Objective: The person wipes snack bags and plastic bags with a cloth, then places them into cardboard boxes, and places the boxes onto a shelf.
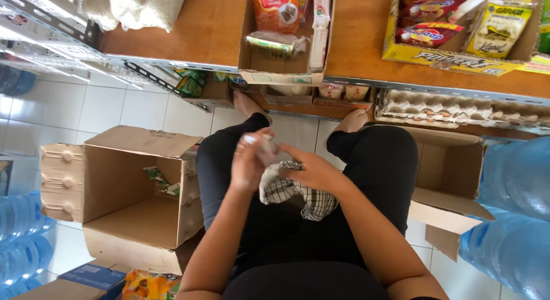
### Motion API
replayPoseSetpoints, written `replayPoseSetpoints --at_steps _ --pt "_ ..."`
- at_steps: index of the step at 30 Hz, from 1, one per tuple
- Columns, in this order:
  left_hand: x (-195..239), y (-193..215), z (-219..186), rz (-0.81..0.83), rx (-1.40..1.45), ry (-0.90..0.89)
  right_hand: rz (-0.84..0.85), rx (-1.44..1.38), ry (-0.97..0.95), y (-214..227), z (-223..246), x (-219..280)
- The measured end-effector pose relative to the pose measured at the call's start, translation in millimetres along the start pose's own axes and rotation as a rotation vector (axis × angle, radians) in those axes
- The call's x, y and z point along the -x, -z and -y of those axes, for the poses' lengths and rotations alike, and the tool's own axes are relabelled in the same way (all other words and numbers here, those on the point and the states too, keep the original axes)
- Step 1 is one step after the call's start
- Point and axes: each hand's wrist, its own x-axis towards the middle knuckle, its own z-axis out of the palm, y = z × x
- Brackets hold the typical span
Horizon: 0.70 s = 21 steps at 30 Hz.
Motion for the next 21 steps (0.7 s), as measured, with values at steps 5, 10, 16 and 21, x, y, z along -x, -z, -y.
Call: replayPoseSetpoints --at_steps 5,10,16,21 --pt "-0.8 -9.4 11.3 0.254 -0.309 0.159 -0.178 0.020 0.014 -10.5 -10.7 -21.3" --pt "-43.1 -70.9 -68.1 0.345 -1.063 -0.405 -0.313 -0.301 0.228 -13.7 -50.9 -40.3" --pt "-142.2 -144.7 -114.4 0.259 -1.949 -0.972 -0.354 -0.415 0.088 -1.8 -48.4 -36.1" --pt "-197.7 -138.7 -104.6 0.229 -2.236 -0.648 -0.380 -0.449 0.017 3.3 -46.5 -35.8"
